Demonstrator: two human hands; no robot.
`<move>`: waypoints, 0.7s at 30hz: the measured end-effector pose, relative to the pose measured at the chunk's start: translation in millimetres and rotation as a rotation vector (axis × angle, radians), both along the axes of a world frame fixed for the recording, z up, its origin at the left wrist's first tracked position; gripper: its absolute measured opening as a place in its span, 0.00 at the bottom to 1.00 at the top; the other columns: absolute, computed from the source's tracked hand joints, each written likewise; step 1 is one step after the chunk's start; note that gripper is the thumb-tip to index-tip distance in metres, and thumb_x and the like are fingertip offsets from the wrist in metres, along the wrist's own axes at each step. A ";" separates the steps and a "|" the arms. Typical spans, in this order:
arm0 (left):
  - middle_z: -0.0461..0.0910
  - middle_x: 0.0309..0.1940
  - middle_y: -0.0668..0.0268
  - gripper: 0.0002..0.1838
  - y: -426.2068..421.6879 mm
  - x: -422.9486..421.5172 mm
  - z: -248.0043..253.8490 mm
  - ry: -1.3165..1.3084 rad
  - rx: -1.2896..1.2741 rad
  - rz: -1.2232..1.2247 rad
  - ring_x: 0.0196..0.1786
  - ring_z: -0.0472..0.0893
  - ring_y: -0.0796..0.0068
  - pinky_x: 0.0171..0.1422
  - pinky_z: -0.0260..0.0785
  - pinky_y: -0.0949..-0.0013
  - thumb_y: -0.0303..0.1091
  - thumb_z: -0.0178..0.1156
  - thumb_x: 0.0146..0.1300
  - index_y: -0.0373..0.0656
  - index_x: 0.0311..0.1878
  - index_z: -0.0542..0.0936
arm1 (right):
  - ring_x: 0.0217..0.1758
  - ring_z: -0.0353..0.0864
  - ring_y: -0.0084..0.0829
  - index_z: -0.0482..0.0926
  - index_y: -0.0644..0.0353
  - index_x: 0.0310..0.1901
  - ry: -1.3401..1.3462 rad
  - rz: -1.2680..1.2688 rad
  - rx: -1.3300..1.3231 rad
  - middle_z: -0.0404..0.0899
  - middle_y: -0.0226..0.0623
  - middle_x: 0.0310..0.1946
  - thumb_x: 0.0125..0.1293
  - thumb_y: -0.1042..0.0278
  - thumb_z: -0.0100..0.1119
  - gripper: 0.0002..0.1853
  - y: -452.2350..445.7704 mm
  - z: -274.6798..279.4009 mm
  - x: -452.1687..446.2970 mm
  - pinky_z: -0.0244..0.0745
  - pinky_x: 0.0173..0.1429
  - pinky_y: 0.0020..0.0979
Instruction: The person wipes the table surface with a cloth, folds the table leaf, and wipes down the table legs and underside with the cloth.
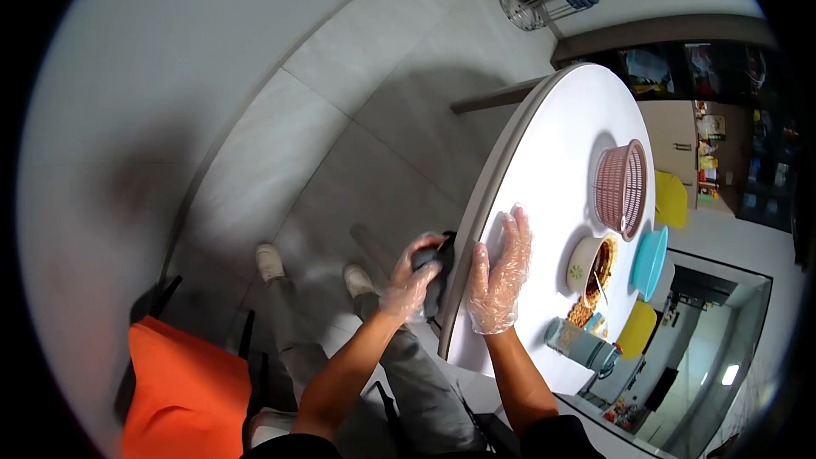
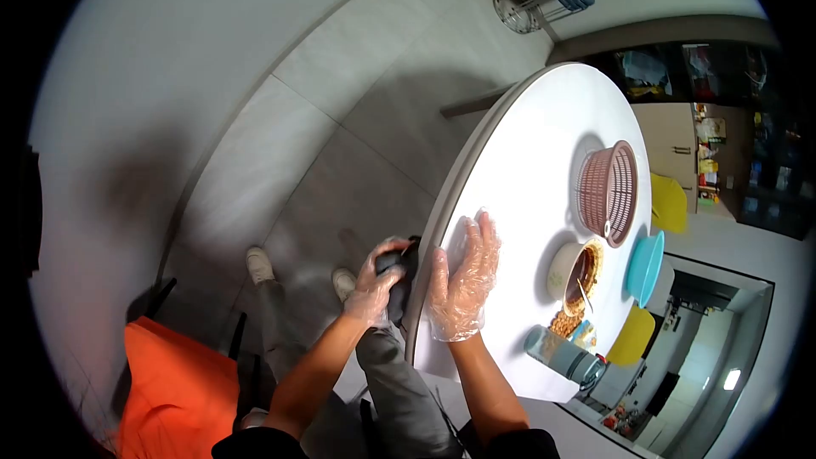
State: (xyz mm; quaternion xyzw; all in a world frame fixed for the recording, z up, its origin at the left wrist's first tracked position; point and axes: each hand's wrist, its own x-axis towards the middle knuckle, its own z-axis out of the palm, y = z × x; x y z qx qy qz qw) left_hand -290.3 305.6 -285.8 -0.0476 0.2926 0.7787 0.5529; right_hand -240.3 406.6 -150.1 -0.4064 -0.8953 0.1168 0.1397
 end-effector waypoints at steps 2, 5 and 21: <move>0.73 0.66 0.64 0.25 28.9 -14.8 4.0 -0.045 -0.028 -0.002 0.70 0.72 0.71 0.79 0.62 0.67 0.16 0.58 0.64 0.42 0.65 0.76 | 0.80 0.60 0.61 0.68 0.71 0.71 -0.028 -0.009 0.000 0.61 0.62 0.77 0.70 0.68 0.59 0.30 -1.1 2.7 -2.9 0.51 0.82 0.55; 0.72 0.66 0.66 0.24 77.2 -45.3 7.9 -0.109 -0.036 -0.025 0.69 0.72 0.73 0.78 0.62 0.69 0.16 0.58 0.65 0.43 0.64 0.76 | 0.80 0.59 0.62 0.68 0.71 0.70 -0.060 -0.018 0.004 0.60 0.62 0.77 0.71 0.66 0.57 0.29 -0.8 1.9 -6.8 0.51 0.82 0.55; 0.81 0.62 0.56 0.30 -4.5 -12.1 -25.8 0.391 0.302 -0.421 0.64 0.81 0.64 0.73 0.69 0.64 0.11 0.52 0.63 0.39 0.69 0.74 | 0.85 0.52 0.57 0.65 0.66 0.73 -0.048 -0.018 -0.042 0.56 0.59 0.80 0.75 0.60 0.54 0.30 1.6 -10.3 -3.0 0.46 0.85 0.53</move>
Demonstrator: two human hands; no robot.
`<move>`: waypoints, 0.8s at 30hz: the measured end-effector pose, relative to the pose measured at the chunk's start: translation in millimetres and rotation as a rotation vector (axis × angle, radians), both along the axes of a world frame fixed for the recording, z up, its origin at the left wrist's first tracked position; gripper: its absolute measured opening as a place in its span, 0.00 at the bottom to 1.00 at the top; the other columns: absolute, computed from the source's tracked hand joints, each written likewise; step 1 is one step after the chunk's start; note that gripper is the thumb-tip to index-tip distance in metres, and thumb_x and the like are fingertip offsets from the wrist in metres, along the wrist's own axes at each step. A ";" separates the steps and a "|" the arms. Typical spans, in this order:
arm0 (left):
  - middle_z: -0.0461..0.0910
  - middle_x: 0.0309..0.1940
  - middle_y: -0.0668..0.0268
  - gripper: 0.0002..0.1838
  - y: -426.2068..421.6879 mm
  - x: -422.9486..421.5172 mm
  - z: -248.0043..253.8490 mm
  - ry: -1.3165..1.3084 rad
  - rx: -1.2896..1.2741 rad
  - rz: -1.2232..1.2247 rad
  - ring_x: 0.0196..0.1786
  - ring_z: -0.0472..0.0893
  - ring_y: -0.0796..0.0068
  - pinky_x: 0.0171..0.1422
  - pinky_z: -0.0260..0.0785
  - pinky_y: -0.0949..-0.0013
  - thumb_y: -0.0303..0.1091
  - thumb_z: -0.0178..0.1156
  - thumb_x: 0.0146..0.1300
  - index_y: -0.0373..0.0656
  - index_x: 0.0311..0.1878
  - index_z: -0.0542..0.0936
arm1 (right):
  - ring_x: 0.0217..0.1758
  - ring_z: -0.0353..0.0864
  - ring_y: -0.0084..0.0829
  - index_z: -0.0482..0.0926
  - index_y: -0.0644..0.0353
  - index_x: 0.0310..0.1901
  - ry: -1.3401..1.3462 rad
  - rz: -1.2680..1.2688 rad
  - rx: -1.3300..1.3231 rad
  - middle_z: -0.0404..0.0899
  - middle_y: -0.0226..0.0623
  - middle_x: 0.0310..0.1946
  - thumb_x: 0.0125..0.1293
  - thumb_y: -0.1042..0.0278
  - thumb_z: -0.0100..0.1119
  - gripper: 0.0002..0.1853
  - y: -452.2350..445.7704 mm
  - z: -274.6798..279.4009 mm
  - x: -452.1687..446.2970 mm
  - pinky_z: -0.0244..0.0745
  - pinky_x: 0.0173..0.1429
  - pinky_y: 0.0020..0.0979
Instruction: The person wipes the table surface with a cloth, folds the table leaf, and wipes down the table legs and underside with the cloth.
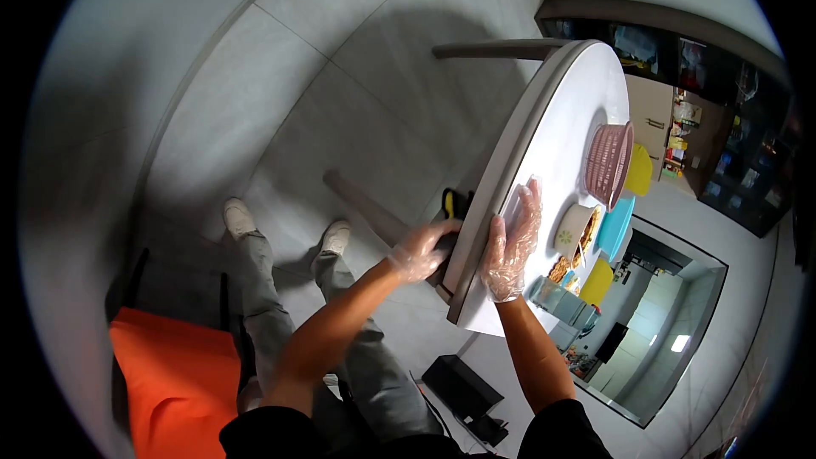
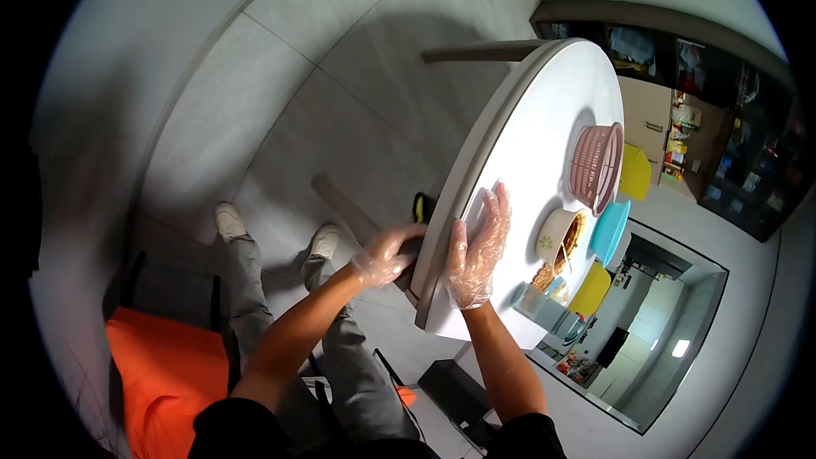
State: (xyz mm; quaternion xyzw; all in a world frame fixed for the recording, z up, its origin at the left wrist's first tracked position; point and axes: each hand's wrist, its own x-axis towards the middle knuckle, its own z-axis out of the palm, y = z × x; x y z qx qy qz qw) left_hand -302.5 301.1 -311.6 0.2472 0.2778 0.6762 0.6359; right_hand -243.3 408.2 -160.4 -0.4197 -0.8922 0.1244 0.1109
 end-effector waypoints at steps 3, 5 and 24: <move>0.81 0.62 0.55 0.29 -27.2 -6.3 -1.6 0.172 0.006 0.001 0.66 0.80 0.64 0.74 0.68 0.64 0.12 0.54 0.64 0.39 0.69 0.75 | 0.85 0.52 0.58 0.64 0.65 0.74 -0.034 0.014 0.012 0.55 0.59 0.80 0.74 0.61 0.54 0.30 0.5 1.5 -0.5 0.46 0.85 0.54; 0.82 0.63 0.56 0.28 -28.7 -9.5 -2.9 0.247 0.028 0.012 0.69 0.78 0.66 0.77 0.66 0.66 0.12 0.55 0.64 0.37 0.68 0.75 | 0.85 0.52 0.58 0.64 0.65 0.74 -0.019 0.030 0.012 0.55 0.59 0.80 0.74 0.62 0.55 0.30 2.5 0.8 1.6 0.46 0.85 0.54; 0.85 0.59 0.55 0.19 -2.7 -10.9 53.7 0.172 -0.227 0.421 0.68 0.80 0.62 0.77 0.65 0.63 0.20 0.66 0.66 0.40 0.60 0.82 | 0.83 0.55 0.60 0.68 0.67 0.70 -0.023 0.019 -0.004 0.57 0.60 0.79 0.68 0.69 0.57 0.30 6.8 6.4 -3.1 0.49 0.84 0.54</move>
